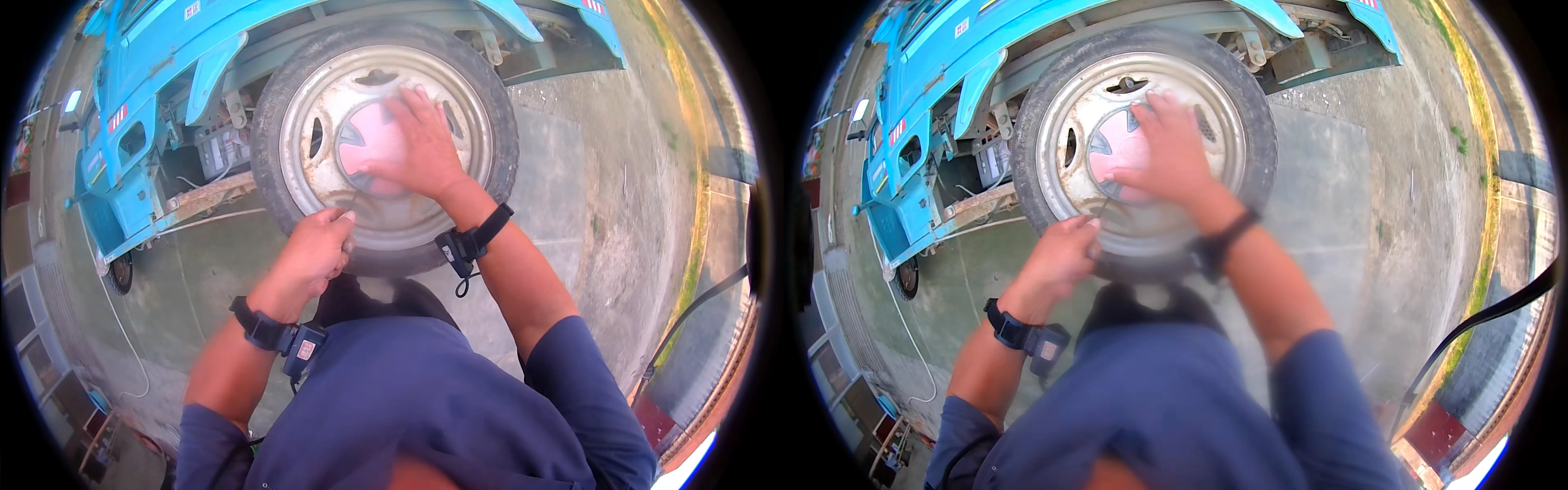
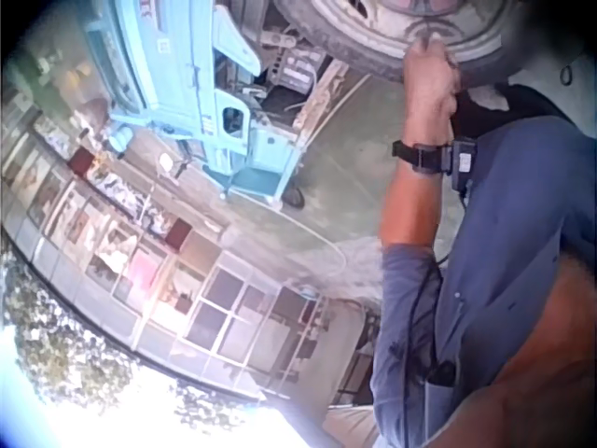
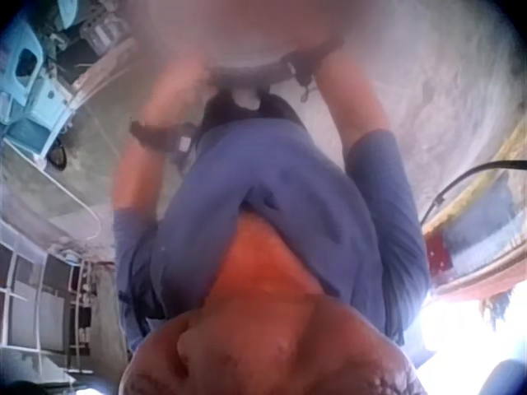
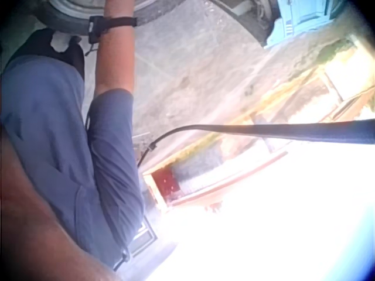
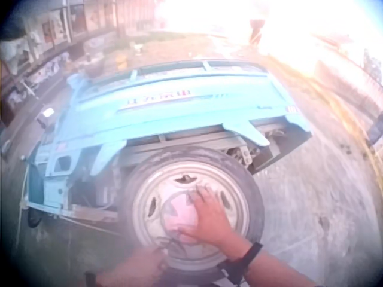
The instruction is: The person removes a wheel cover by hand and using a screwdriver, then uses an adjustable wrench to loosen the lug nuts on a wheel of a small blue truck.
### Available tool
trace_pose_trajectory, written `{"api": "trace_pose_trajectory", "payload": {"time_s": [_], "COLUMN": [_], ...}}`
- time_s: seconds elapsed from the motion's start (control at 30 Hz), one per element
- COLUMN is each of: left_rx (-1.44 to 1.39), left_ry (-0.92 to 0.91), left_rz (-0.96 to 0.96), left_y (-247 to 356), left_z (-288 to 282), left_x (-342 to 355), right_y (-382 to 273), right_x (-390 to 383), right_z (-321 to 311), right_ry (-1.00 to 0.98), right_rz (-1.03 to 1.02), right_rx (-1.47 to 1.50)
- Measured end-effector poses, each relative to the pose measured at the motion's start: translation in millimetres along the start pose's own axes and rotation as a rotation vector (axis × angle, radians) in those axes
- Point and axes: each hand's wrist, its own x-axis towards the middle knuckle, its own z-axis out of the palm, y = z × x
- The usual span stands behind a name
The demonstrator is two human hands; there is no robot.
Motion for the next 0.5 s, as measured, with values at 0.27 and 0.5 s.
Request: {"api": "trace_pose_trajectory", "payload": {"time_s": [0.27,0.5], "left_rx": [-0.099,-0.221], "left_ry": [0.030,-0.040], "left_rz": [0.083,-0.044], "left_y": [-14,9], "left_z": [17,-1], "left_x": [-2,-1], "right_y": [3,-16], "right_x": [4,-13], "right_z": [-2,-9], "right_ry": [-0.021,-0.118], "right_rz": [-0.016,-0.070], "right_rx": [-0.026,-0.054]}}
